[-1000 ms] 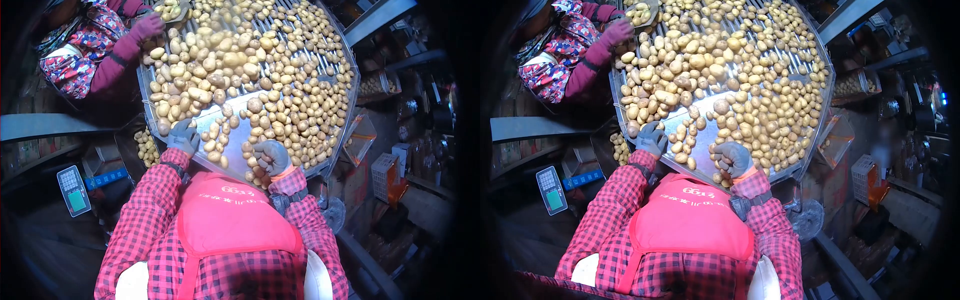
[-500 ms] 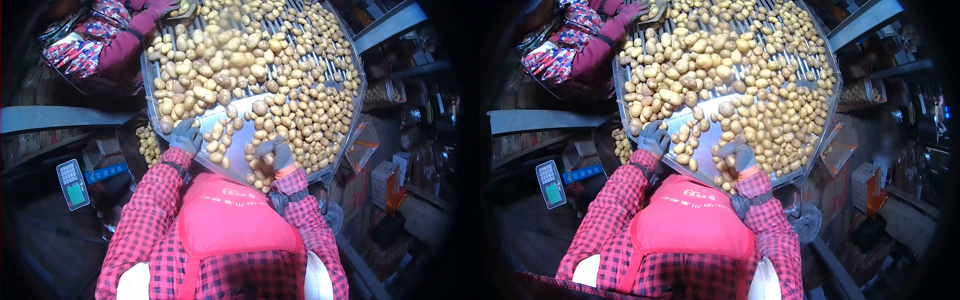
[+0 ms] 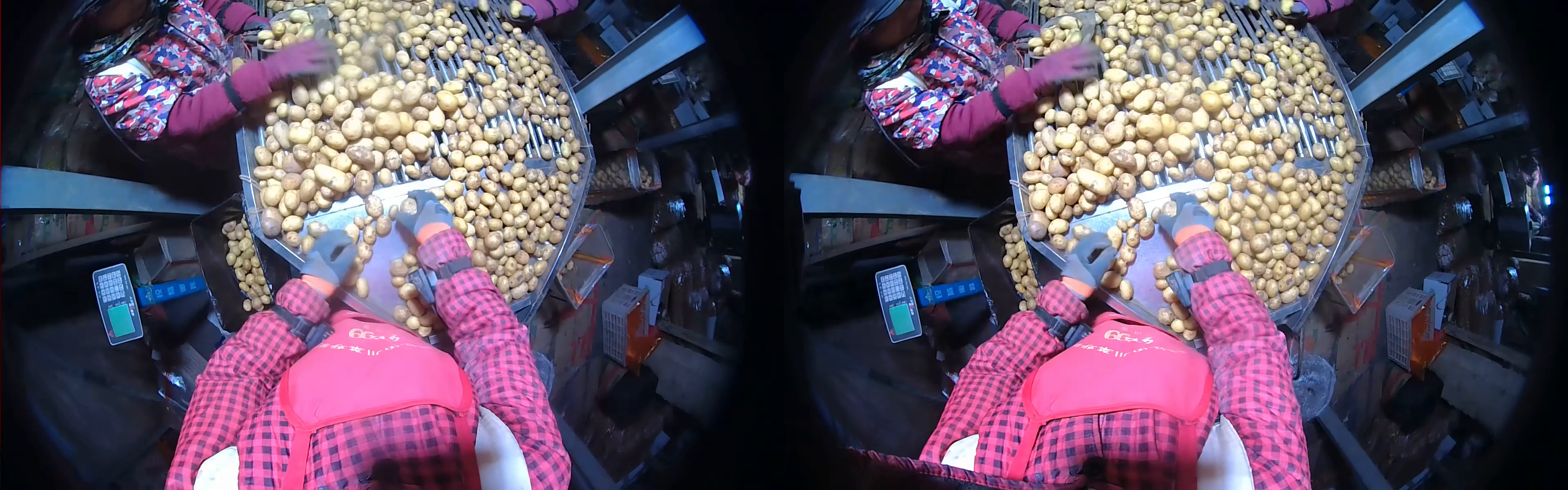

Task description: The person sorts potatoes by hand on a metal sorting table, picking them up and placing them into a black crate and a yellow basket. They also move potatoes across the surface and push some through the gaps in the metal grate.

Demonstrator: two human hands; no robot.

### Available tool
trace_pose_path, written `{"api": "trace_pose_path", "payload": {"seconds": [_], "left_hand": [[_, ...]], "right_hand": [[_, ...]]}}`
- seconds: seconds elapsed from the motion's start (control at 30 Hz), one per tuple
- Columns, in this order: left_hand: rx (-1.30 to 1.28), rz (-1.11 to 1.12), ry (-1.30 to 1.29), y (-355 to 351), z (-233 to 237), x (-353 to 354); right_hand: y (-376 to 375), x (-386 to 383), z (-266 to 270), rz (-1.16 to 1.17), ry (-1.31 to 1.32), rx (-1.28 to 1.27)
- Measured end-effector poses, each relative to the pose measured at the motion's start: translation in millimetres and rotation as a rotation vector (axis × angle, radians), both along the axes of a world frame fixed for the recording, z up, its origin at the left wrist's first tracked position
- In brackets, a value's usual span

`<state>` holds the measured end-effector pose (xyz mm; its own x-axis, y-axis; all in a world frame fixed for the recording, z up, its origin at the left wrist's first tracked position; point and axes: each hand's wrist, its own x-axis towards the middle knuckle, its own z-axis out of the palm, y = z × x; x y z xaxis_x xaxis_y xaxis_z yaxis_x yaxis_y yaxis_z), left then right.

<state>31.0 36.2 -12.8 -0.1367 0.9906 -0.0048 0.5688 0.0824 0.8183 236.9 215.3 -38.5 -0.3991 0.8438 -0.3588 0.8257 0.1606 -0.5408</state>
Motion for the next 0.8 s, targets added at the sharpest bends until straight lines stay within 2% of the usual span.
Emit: {"api": "trace_pose_path", "payload": {"seconds": [0.07, 0.1, 0.13, 0.17, 0.2, 0.23, 0.27, 0.3, 0.33, 0.4, 0.5, 0.6, 0.63, 0.67, 0.7, 0.73, 0.77, 0.8], "left_hand": [[-0.107, -0.126, 0.112, -7, -47, 0], [-0.321, 0.15, -0.618, -7, -31, 10], [-0.314, 0.193, -0.734, -4, -25, 18], [-0.269, 0.175, -0.735, -2, -19, 25], [-0.227, 0.105, -0.732, -2, -10, 29], [-0.23, 0.052, -0.853, -2, -4, 29], [-0.358, 0.019, -1.504, -6, -10, 25], [-0.587, 0.114, -2.097, -11, -18, 21], [-0.585, 0.351, -1.621, -8, 40, 30], [-0.49, -0.036, -2.138, -23, -9, 15], [-0.377, 0.04, -1.963, -35, 2, 3], [-0.142, -0.037, -0.898, -49, 19, 1], [-0.178, -0.012, -1.099, -54, 16, -3], [-0.233, 0.018, -1.108, -59, 10, -4], [-0.288, 0.049, -1.114, -60, 13, -4], [-0.253, -0.021, -0.882, -66, 19, -6], [-0.214, -0.073, -0.648, -67, 34, -6], [-0.196, -0.074, -0.678, -71, 32, -7]], "right_hand": [[-26, 1, 23, -0.014, 0.162, -0.082], [-43, -1, 27, 0.083, 0.185, -0.103], [-58, -4, 31, 0.183, 0.208, -0.123], [-61, -7, 74, 0.261, 0.281, -0.253], [-62, -5, 60, 0.204, 0.374, -0.218], [-60, 1, 34, 0.147, 0.468, -0.184], [-57, 8, 19, 0.092, 0.564, -0.153], [-42, 16, 32, 0.056, 0.339, -0.035], [-23, 24, 47, 0.016, 0.115, 0.089], [-17, 57, 10, -0.026, 0.077, 0.586], [-34, 56, 23, 0.231, -0.2, 0.62], [-45, 41, 62, 0.502, -0.224, 0.454], [-42, 40, 47, 0.537, -0.119, 0.405], [-38, 39, 32, 0.572, -0.017, 0.349], [-28, 19, 50, 0.589, -0.012, 0.296], [-16, 0, 59, 0.607, -0.003, 0.245], [-5, -16, 33, 0.496, 0.168, 0.286], [7, -42, 44, 0.45, 0.295, 0.325]]}}
